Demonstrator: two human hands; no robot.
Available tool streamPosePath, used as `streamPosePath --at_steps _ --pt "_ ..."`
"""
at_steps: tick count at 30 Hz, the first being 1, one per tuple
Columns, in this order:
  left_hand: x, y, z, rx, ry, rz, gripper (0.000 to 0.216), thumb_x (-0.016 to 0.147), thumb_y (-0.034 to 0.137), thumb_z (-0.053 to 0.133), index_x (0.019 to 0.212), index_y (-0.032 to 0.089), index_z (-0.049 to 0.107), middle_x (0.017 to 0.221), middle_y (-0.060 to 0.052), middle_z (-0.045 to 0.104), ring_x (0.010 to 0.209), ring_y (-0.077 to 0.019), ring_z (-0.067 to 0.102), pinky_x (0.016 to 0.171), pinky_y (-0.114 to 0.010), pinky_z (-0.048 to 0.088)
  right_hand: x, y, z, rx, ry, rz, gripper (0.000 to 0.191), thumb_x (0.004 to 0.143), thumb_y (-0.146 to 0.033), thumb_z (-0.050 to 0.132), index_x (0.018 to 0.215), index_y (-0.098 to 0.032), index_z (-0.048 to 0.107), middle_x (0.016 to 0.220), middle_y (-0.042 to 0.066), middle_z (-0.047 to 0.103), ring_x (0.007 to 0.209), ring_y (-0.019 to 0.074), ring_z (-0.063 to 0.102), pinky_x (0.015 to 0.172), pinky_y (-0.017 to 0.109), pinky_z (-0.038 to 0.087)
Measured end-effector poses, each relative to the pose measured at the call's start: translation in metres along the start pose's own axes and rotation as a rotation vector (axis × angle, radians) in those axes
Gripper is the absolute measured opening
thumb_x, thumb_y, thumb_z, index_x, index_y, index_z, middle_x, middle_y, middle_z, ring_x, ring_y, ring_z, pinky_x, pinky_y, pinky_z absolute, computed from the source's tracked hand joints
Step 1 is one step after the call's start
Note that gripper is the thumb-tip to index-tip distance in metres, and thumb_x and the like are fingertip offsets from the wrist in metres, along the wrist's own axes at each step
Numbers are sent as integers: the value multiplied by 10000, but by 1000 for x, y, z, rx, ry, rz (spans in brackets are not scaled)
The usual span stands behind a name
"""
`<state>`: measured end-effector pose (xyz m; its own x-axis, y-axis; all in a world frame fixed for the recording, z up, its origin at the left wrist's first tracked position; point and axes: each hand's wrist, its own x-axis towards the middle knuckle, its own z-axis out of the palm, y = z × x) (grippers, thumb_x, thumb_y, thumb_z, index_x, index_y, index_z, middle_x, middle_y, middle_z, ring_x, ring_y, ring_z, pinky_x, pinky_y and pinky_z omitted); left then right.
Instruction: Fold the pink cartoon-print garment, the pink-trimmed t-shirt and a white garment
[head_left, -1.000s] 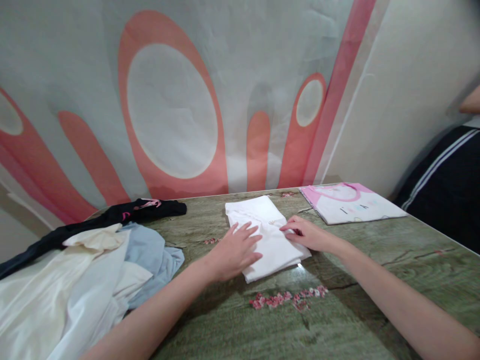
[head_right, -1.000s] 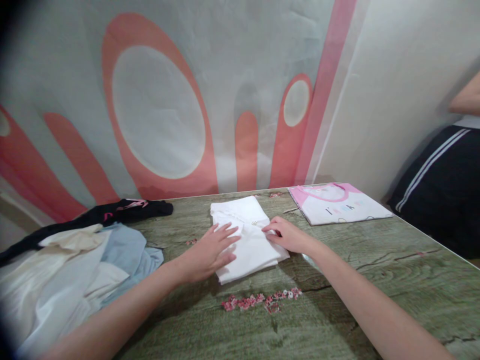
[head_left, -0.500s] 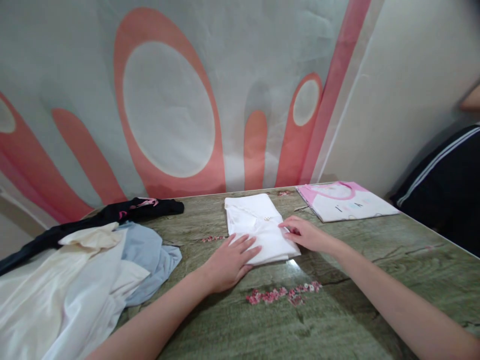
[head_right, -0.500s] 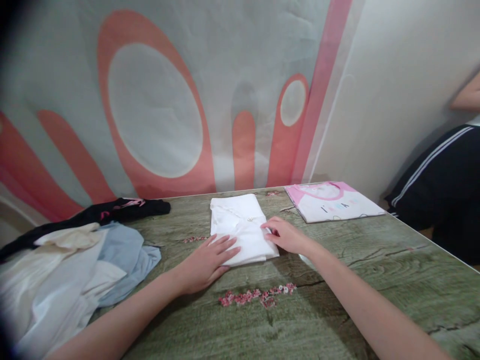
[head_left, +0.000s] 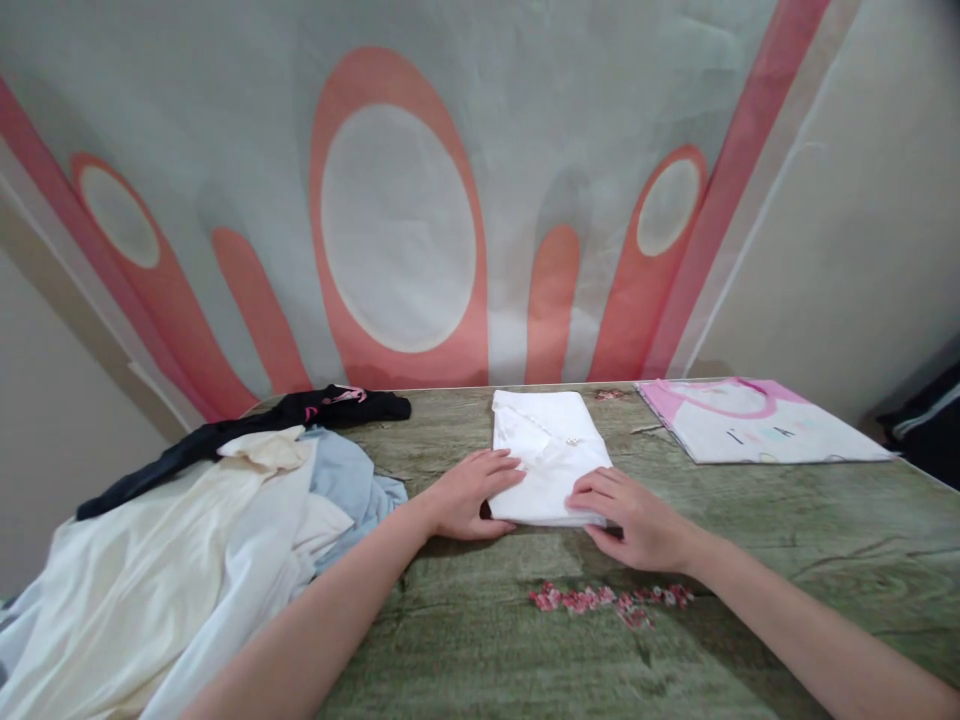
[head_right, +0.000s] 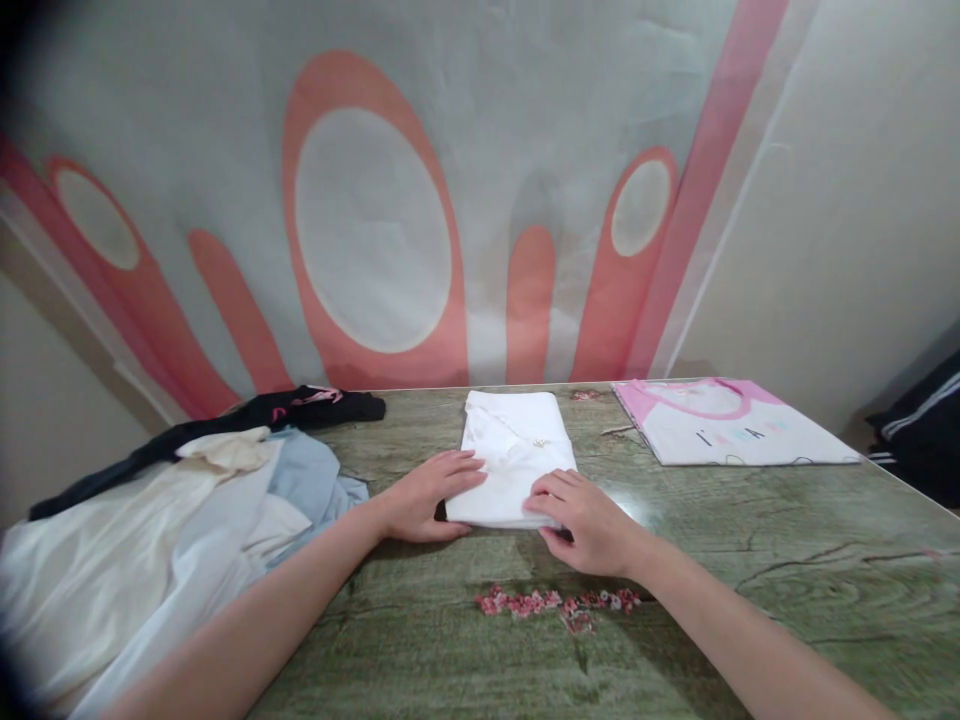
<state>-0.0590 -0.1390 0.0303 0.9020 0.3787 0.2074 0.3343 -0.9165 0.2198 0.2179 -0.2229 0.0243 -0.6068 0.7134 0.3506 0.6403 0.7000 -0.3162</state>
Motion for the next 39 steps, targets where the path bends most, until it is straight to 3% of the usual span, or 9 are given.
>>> streamPosePath --at_steps 3,8,10,13,17,25,32,39 --pt "-2 1 0 -21 5 8 701 719 409 607 1341 203 359 1376 -107 373 1282 -266 296 1069 -420 191 -1 2 2 -17 0 -9 397 687 -69 514 1053 -201 592 997 85 583 934 217 509 832 381 404" --pt "-3 1 0 -82 18 5 805 690 565 617 1344 182 345 1392 -119 345 1296 -272 265 1075 -418 192 2 1 1 -25 -18 -8 393 692 -96 530 1069 -199 574 1009 89 577 933 221 508 828 384 407" --pt "-4 -2 2 -116 61 -67 682 792 539 518 1343 179 340 1408 -107 320 1308 -241 246 1079 -404 200 3 0 1 -18 -24 -11 353 722 -162 552 1072 -202 570 1012 95 574 931 226 509 823 390 412" --pt "-3 -8 7 -180 168 -250 428 940 368 285 1312 175 374 1385 -88 360 1290 -173 288 1075 -364 239 4 -1 3 -15 -2 -6 324 740 -227 570 1063 -201 567 1011 104 574 927 234 511 810 394 422" --pt "-2 -13 12 -219 241 -369 379 951 319 254 1244 165 438 1278 -90 475 1194 -165 416 1033 -339 318 4 1 8 -36 14 -3 315 747 -155 524 1054 -213 567 995 100 585 910 229 521 793 396 434" --pt "0 -6 11 -93 231 -312 312 938 294 310 1097 181 553 1167 -78 516 1091 -178 468 978 -340 364 2 11 13 -74 -8 -14 430 692 -21 440 1058 -210 562 1006 90 584 913 220 517 802 396 422" --pt "2 4 3 -42 191 -226 283 926 294 338 916 174 594 1156 -85 522 1135 -197 427 986 -355 333 0 26 12 -150 40 88 374 710 5 382 972 -191 564 1012 88 593 955 228 511 847 409 380" --pt "6 34 -1 -93 23 -73 292 928 342 341 1105 229 544 1166 -48 561 1110 -175 481 1015 -358 269 -16 82 20 -201 200 271 280 727 -49 378 862 -208 565 1034 72 616 1015 234 516 876 434 362"
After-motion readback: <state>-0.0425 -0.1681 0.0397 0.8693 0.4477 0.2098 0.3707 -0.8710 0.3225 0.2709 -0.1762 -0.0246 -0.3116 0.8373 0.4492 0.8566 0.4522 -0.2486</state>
